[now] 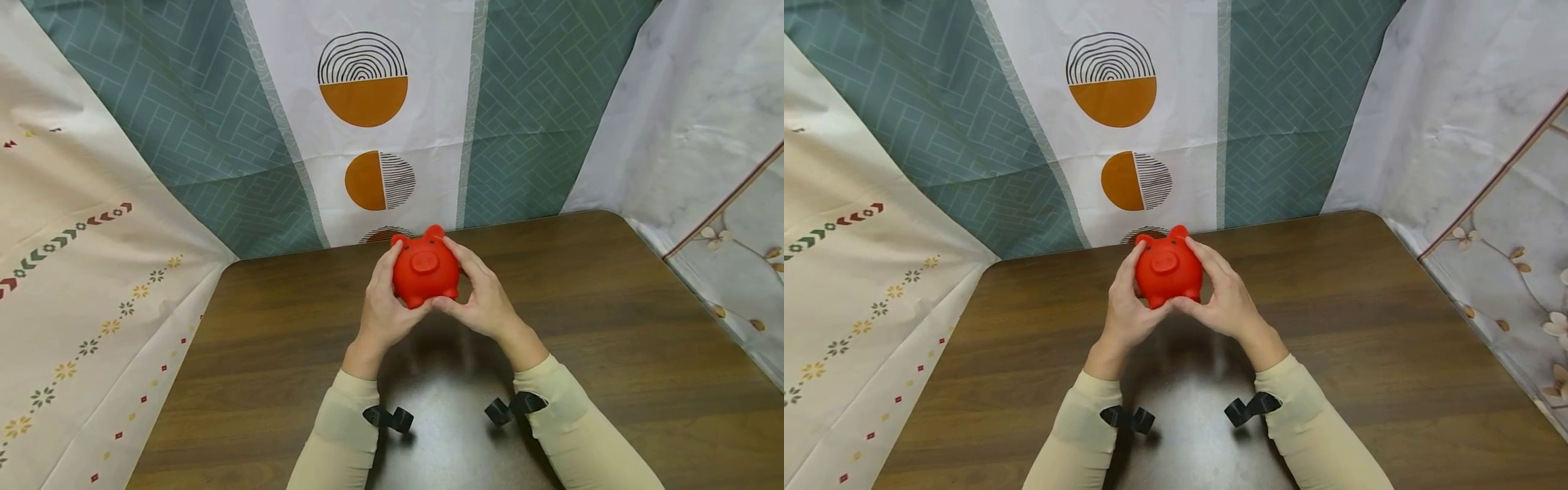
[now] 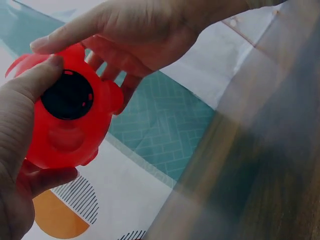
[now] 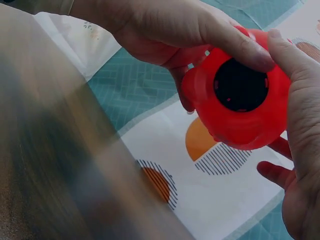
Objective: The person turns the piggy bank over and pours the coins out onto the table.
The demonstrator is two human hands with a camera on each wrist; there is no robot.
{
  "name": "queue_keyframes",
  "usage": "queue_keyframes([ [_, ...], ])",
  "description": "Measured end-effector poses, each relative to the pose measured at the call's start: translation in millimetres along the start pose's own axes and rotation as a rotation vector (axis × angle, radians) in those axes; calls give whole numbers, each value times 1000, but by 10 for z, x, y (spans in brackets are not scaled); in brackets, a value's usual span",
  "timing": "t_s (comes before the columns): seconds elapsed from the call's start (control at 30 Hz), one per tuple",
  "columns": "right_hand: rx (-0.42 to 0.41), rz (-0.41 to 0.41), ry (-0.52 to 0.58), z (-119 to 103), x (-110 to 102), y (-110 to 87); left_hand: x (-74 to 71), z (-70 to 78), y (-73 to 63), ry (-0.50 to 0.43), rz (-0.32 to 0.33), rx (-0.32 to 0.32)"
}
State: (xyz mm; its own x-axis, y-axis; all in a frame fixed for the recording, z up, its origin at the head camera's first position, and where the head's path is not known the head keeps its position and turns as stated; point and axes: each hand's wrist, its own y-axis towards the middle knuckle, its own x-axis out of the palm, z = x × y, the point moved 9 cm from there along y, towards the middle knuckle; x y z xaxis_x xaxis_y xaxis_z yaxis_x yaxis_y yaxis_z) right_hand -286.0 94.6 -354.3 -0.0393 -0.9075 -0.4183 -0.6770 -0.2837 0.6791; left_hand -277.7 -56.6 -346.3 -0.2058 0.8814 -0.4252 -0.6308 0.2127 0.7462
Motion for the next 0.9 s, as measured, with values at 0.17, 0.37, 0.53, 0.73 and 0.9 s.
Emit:
queue_keyframes([
  [0.17,3,12,19,-2,-4,3,-17,-11,4,-36,9,-44],
  [0.37,-11,24,69,-95,-30,23,-39,-28,3,-15,21,-45],
  [0.53,-21,13,118,-363,-90,65,-67,-48,3,12,61,-57],
  [0.73,5,8,60,-441,-106,76,-79,-53,-5,13,78,-105],
  [0.9,21,34,45,-417,-129,73,-56,5,11,-4,60,-63],
])
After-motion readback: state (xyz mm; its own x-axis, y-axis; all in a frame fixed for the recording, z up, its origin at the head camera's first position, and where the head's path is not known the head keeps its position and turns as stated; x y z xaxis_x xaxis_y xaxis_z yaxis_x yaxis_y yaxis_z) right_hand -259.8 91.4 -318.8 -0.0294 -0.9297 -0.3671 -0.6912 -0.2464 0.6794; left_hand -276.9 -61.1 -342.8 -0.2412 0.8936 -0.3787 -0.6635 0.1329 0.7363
